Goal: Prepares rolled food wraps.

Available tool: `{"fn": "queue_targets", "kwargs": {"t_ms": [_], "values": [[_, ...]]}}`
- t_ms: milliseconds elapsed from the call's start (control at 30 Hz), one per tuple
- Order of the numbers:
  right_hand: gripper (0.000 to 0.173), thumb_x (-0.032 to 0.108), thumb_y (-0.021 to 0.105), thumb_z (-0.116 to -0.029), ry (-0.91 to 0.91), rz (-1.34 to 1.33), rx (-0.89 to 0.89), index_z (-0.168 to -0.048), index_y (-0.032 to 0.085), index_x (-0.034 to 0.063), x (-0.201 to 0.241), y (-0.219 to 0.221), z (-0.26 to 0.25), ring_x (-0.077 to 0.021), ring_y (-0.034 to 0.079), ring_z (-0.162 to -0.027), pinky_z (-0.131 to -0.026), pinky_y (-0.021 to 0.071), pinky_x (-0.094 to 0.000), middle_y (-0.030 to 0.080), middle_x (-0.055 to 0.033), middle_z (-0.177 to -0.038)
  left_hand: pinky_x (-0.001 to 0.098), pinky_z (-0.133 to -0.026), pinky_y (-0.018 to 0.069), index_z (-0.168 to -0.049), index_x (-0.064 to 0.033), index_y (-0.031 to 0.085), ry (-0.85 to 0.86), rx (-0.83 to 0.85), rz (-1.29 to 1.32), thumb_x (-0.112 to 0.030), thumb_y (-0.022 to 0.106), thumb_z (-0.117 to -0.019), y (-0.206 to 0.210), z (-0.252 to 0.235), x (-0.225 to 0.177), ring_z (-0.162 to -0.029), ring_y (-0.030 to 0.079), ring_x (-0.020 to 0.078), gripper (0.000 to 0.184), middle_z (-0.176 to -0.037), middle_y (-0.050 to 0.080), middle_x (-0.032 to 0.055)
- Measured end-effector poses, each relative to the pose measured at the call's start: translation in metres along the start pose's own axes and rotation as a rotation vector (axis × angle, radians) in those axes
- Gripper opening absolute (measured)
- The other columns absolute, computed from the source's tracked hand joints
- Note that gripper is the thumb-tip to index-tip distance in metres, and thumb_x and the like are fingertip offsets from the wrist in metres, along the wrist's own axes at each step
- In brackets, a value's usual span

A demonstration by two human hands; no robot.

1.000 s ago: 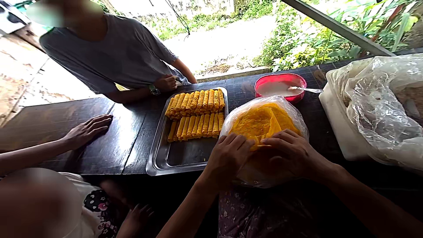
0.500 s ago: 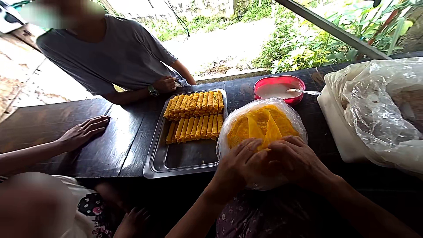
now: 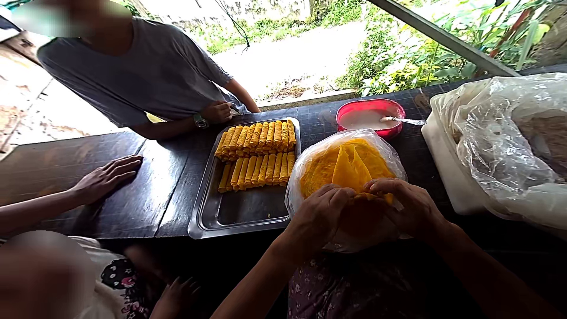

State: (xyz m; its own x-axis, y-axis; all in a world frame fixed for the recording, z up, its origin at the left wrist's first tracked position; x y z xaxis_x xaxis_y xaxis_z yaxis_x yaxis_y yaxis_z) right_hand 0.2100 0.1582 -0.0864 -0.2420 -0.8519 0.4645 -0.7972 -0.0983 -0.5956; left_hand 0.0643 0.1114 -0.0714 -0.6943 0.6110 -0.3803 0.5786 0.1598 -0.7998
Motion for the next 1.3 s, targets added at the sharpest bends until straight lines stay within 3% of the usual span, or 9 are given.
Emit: {"fn": "queue_targets", "kwargs": {"t_ms": [167, 400, 500, 600, 767, 833, 967, 1100, 1300], "values": [[0.018, 0.011, 0.065, -0.0932, 0.125, -0.134, 0.133, -0.11, 0.064, 0.0068, -0.016, 0.0, -0.016, -0.0071, 0.071, -0.085, -0.079, 0.0581, -0.0219, 0.075, -0.0026, -0.094, 0.033, -0.085, 0.0526, -0.112, -0.0039, 0.067, -0.14, 0.138, 0.067, -0.016, 0.06, -0.1003, -0.003, -0.017, 0.017, -0.091, 0.067, 0.0205, 0.019, -0.097, 0.072, 0.0081], [0.016, 0.009, 0.07, -0.091, 0.215, -0.163, 0.262, -0.106, 0.066, 0.0074, -0.032, 0.005, -0.039, -0.0079, 0.068, -0.086, -0.08, 0.0557, -0.023, 0.072, -0.0016, -0.092, 0.0351, -0.086, 0.0542, -0.103, -0.0059, 0.075, -0.205, 0.227, 0.019, -0.016, 0.06, -0.0999, -0.003, -0.031, 0.031, -0.095, 0.066, 0.021, 0.018, -0.097, 0.069, 0.0095], [0.013, 0.009, 0.069, -0.0896, 0.158, -0.073, 0.205, -0.103, 0.068, 0.0073, -0.03, 0.005, -0.041, -0.0119, 0.064, -0.085, -0.079, 0.0542, -0.027, 0.067, -0.0021, -0.091, 0.0362, -0.084, 0.053, -0.098, -0.0068, 0.077, -0.213, 0.176, -0.015, -0.012, 0.063, -0.097, -0.004, -0.034, 0.038, -0.09, 0.066, 0.0221, 0.015, -0.09, 0.068, 0.0083], [0.014, 0.008, 0.06, -0.0948, -0.006, 0.047, 0.141, -0.095, 0.075, 0.0099, -0.01, 0.006, -0.032, -0.0184, 0.067, -0.093, -0.083, 0.0558, -0.0334, 0.072, -0.0039, -0.095, 0.0361, -0.08, 0.0563, -0.099, -0.0062, 0.074, -0.195, 0.08, -0.078, -0.01, 0.064, -0.0965, -0.005, -0.032, 0.032, -0.086, 0.067, 0.0224, 0.011, -0.087, 0.067, 0.0083], [0.021, 0.009, 0.054, -0.0993, -0.126, 0.309, 0.112, -0.105, 0.074, 0.0071, 0.017, 0.014, -0.012, -0.0274, 0.071, -0.101, -0.09, 0.0577, -0.0377, 0.074, -0.0097, -0.103, 0.0332, -0.083, 0.0571, -0.104, -0.0062, 0.074, -0.126, 0.034, -0.264, -0.016, 0.054, -0.1034, -0.002, -0.018, 0.006, -0.09, 0.069, 0.0252, 0.022, -0.093, 0.07, 0.0096], [0.02, 0.01, 0.055, -0.1014, -0.094, 0.307, 0.099, -0.105, 0.075, 0.0073, 0.013, 0.014, -0.014, -0.0256, 0.071, -0.099, -0.088, 0.0577, -0.0356, 0.074, -0.0092, -0.102, 0.035, -0.082, 0.0583, -0.108, -0.0037, 0.072, -0.115, 0.042, -0.311, -0.012, 0.057, -0.1018, -0.003, -0.018, 0.002, -0.089, 0.071, 0.0278, 0.018, -0.094, 0.071, 0.0123], [0.021, 0.018, 0.057, -0.1005, 0.016, 0.191, 0.09, -0.097, 0.078, 0.0123, -0.009, 0.013, -0.029, -0.0186, 0.069, -0.096, -0.086, 0.056, -0.0323, 0.074, -0.0023, -0.096, 0.0362, -0.073, 0.0581, -0.093, -0.004, 0.072, -0.136, 0.04, -0.284, -0.006, 0.061, -0.0976, -0.009, -0.029, 0.014, -0.081, 0.07, 0.0262, 0.012, -0.083, 0.069, 0.0098], [0.018, 0.019, 0.062, -0.0965, 0.104, 0.086, 0.123, -0.094, 0.079, 0.0161, -0.029, 0.013, -0.039, -0.0176, 0.063, -0.094, -0.083, 0.0491, -0.0386, 0.07, 0.0024, -0.091, 0.036, -0.078, 0.0534, -0.089, -0.0089, 0.075, -0.137, 0.05, -0.185, -0.008, 0.066, -0.0943, -0.013, -0.038, 0.033, -0.085, 0.067, 0.0233, 0.011, -0.082, 0.069, 0.0056], [0.012, 0.013, 0.069, -0.0906, 0.196, -0.045, 0.1, -0.092, 0.081, 0.0144, -0.049, 0.015, -0.048, -0.0148, 0.061, -0.091, -0.084, 0.0482, -0.0342, 0.068, 0.0016, -0.088, 0.0373, -0.078, 0.051, -0.088, -0.0092, 0.078, -0.183, 0.069, -0.154, -0.012, 0.071, -0.0923, -0.011, -0.043, 0.053, -0.085, 0.064, 0.0238, 0.008, -0.08, 0.068, 0.0049]]}}
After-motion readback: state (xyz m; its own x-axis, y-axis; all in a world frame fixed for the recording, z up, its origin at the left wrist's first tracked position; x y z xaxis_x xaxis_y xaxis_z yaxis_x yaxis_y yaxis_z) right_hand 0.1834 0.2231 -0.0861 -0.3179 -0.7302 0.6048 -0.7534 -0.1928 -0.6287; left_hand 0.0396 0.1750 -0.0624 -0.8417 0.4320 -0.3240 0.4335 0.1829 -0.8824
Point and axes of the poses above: each hand's wrist, its own z-axis away from the middle knuckle, its own y-axis out of the palm, x = y × z, the point moved 9 cm from there along -z, towards the middle knuckle
